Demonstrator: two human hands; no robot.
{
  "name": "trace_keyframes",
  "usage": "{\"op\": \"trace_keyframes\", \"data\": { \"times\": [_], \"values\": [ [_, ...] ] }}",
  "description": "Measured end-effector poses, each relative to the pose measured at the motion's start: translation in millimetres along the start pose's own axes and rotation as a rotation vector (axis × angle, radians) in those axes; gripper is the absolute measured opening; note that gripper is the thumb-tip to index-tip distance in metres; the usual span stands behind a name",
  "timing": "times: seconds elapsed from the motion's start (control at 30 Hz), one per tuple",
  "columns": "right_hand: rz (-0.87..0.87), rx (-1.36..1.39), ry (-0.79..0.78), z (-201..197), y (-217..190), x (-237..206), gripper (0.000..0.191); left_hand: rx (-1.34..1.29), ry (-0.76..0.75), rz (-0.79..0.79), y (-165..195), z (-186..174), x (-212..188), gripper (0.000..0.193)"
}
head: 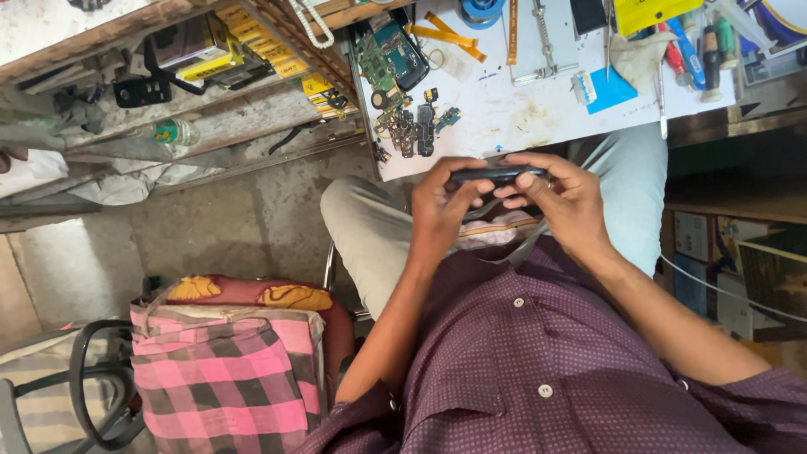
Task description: The person sits at a repair bench handling a feature phone. They remove the back cover and battery, press buttons and power the phone on to test the screen, reattach the cover, and finally pick up and turn over a green circuit board from the cluttered workbench.
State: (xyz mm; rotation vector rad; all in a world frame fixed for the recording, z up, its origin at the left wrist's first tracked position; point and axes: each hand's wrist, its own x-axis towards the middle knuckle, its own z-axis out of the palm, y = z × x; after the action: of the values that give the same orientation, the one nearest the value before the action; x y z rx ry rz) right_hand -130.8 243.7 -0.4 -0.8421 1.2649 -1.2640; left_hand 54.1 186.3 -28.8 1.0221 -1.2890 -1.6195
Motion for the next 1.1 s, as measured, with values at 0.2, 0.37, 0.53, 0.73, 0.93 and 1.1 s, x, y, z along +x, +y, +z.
{"op": "trace_keyframes", "data": {
  "times": [0.2,0.37,0.53,0.73,0.93,1.1],
  "values": [
    [0.128,0.02,0.042,-2.1,17.1,-6.3,0.026,0.016,0.001,0.02,5.3,11.0,-10.8,0.02],
    [0.166,0.139,0.061,-1.6,21.4,3.0,0.02,0.083,0.052,-0.098,11.2,13.2,-3.6,0.021],
    [0.223,0.333,0.06,-3.7,11.5,13.7,0.018,0.111,0.082,-0.086,19.0,15.9,15.8,0.025],
    [0.326,0.354,0.04,-10.6,8.9,9.3,0.022,0.16,0.041,-0.121,27.1,13.8,44.1,0.03],
    [0.177,0.177,0.019,-11.6,18.1,13.3,0.03,0.04,0.041,0.053,29.4,15.6,65.8,0.021],
    [0.094,0.154,-0.024,-14.6,16.0,16.4,0.034,0.078,0.047,0.07,30.0,19.4,66.9,0.017]
  ]
}}
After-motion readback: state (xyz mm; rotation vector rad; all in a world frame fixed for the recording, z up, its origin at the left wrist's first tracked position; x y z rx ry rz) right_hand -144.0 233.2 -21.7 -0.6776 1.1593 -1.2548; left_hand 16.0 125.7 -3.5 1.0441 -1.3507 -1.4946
